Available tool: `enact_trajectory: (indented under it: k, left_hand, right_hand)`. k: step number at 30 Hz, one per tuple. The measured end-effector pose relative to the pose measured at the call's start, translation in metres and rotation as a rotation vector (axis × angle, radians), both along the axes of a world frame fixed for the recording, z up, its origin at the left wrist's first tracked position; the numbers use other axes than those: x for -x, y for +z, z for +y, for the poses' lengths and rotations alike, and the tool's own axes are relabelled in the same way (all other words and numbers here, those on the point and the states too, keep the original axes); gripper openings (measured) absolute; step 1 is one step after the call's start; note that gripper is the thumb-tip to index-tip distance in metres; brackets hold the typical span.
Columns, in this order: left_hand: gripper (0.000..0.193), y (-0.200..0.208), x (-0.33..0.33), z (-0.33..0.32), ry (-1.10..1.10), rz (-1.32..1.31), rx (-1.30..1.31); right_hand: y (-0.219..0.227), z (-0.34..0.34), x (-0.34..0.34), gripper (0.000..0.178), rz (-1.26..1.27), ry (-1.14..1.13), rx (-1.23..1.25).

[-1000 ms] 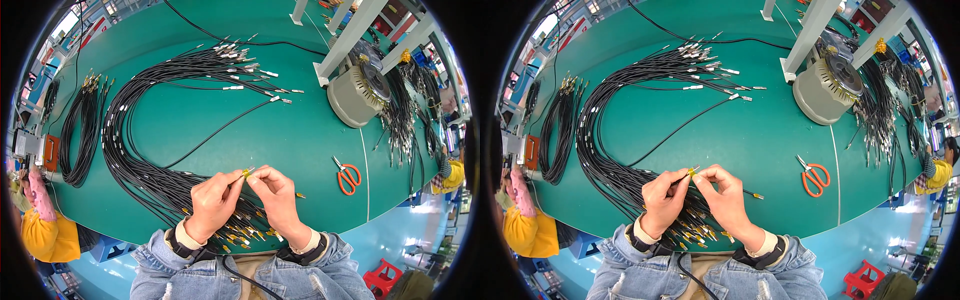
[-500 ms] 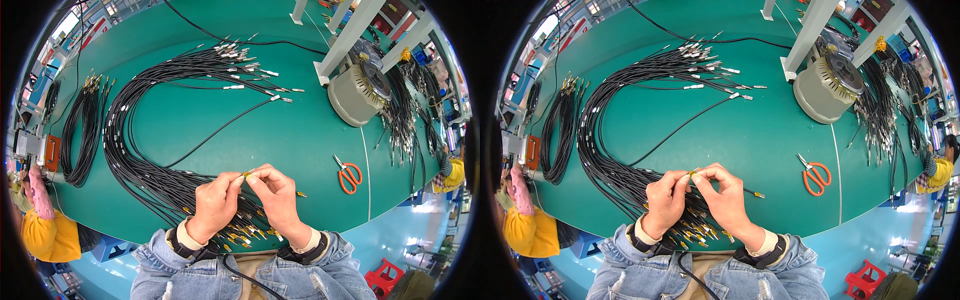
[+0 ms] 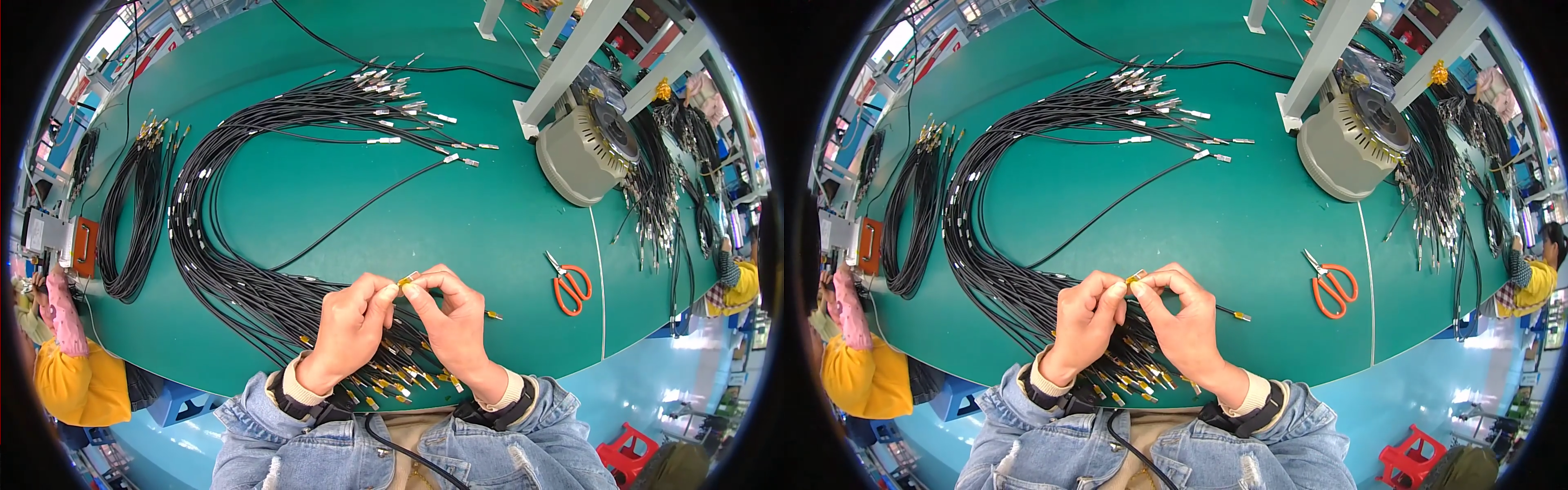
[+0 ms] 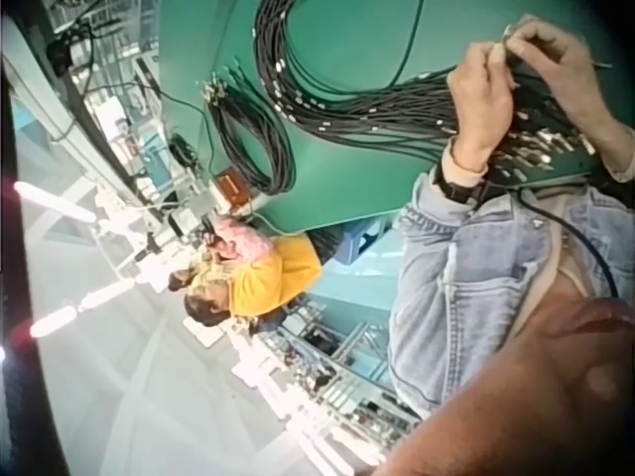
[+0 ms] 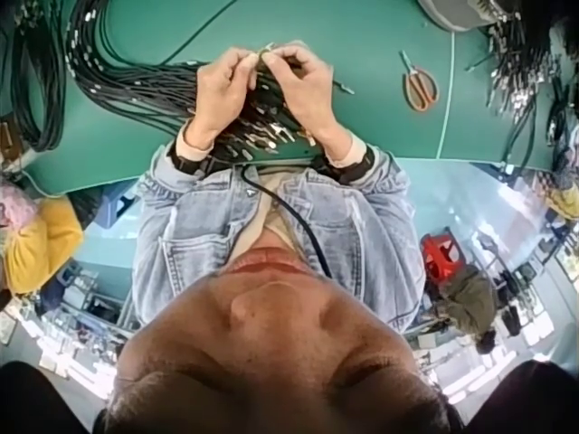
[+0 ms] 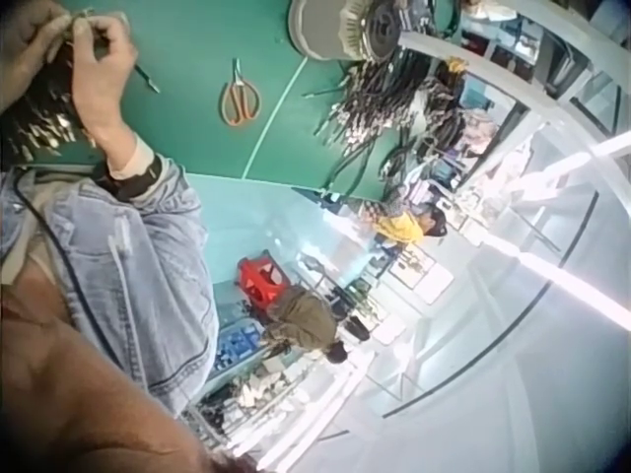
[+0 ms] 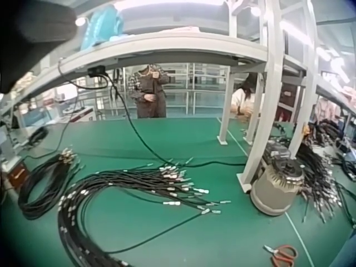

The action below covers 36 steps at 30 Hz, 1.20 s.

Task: The person picks up a cable, presses a small yellow piece onto the connector by hand, and sets it back down. This process is repeated for several cables before the person gathers and rearranges them on the green work surface.

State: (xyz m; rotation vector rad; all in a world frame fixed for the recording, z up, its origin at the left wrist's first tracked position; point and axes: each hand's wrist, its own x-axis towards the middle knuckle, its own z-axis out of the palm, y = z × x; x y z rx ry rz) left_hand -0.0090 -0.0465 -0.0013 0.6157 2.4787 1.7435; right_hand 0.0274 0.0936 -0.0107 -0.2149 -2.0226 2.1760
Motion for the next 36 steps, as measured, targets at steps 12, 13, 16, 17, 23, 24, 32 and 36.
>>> enact_trajectory:
  k: [12,13,16,17,23,24,32,36]
  left_hand:
    - [0.026,0.013,0.018,-0.021,-0.275,-0.642,-0.235]
    - [0.026,0.013,0.019,-0.022,-0.281,-0.657,-0.245]
    - [0.027,0.014,0.021,-0.024,-0.296,-0.685,-0.265]
    - [0.027,0.014,0.021,-0.023,-0.291,-0.682,-0.256]
    - [0.028,0.009,0.017,-0.020,-0.282,-0.664,-0.223]
    - [0.028,0.009,0.017,-0.020,-0.285,-0.665,-0.222]
    - [0.011,0.011,0.008,-0.007,-0.203,-0.432,-0.272]
    - [0.008,0.010,0.003,-0.001,-0.114,-0.058,-0.074]
  right_hand:
    - [-0.005,0.003,0.003,0.003,0.029,0.063,-0.048]
    - [-0.006,0.005,0.004,0.004,0.007,0.092,-0.082]
    - [-0.006,0.006,0.008,0.005,-0.034,0.147,-0.149]
    - [-0.003,0.004,0.008,0.006,-0.004,0.096,-0.038]
    - [0.008,0.008,0.006,0.008,0.127,0.087,0.088]
    - [0.007,0.009,0.006,0.008,0.127,0.084,0.088]
    - [0.000,0.012,0.004,0.007,0.130,0.130,0.189]
    - [0.000,0.012,0.003,0.006,0.119,0.133,0.222]
